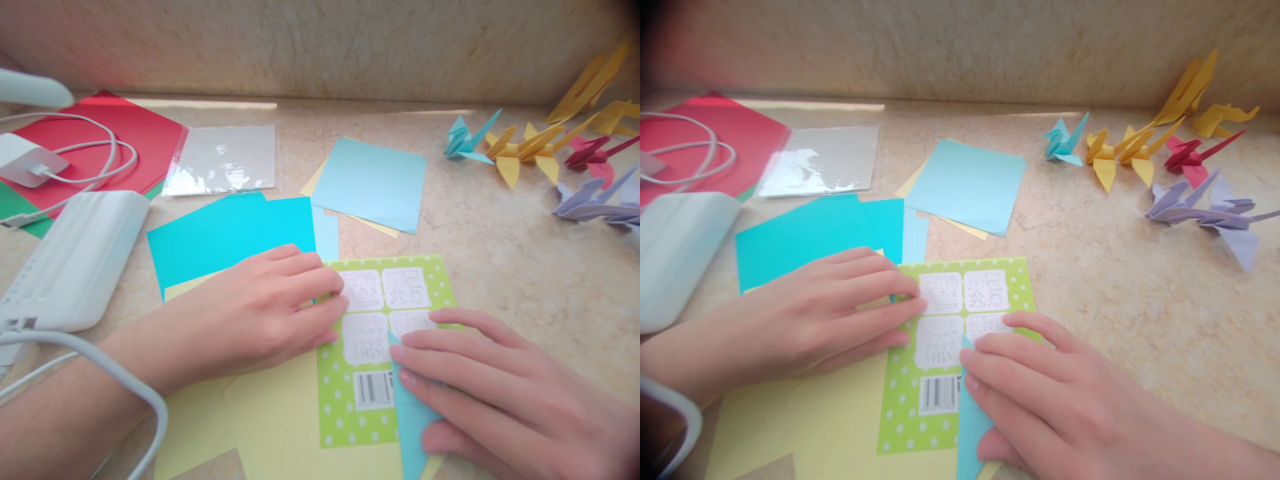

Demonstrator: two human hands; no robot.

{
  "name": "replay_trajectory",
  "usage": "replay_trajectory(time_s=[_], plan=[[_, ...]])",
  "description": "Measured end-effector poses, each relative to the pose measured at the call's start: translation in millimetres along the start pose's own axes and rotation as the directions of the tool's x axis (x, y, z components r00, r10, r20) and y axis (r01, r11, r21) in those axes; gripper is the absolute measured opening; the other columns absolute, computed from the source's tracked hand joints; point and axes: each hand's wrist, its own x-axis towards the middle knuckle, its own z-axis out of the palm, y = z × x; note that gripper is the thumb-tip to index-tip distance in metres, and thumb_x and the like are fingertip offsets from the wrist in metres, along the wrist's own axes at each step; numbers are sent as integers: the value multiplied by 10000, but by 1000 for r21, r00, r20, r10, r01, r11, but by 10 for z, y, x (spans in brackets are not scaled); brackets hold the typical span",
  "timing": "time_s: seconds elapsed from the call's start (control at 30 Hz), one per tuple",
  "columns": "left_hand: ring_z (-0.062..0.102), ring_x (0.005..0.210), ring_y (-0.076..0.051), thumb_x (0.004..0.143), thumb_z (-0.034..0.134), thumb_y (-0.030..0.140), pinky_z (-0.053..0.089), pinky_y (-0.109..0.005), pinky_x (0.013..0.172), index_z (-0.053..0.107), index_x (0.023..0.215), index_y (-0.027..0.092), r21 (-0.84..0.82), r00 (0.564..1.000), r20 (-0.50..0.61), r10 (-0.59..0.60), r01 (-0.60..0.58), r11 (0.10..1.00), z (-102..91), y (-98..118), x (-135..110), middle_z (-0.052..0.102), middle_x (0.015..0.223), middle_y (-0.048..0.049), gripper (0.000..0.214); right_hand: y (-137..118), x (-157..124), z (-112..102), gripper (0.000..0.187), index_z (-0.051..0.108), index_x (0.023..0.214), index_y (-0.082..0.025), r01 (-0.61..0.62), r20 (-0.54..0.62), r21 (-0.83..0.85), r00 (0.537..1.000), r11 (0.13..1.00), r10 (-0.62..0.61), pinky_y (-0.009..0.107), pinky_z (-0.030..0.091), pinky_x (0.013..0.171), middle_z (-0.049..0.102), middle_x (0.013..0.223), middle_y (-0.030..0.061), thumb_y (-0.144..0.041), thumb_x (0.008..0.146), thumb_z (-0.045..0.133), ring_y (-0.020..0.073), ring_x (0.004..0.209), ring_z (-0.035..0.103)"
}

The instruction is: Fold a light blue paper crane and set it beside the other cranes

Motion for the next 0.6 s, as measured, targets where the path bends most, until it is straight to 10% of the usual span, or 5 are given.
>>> replay_trajectory(time_s=[0.6], plan=[[644, 874, -174, 941, 556, 211, 526, -332, 843, 654, 973, 207, 52, 1000, -6, 10, -10, 999, 15, -7, -21, 692, 951, -55, 103, 1, 3, -2, 288, 662, 1207, -168, -9, 11, 11, 1000, 1000, 9, 393, 451, 1071, 736, 1113, 68, -287, 959, 576, 212, 1119, 645]])
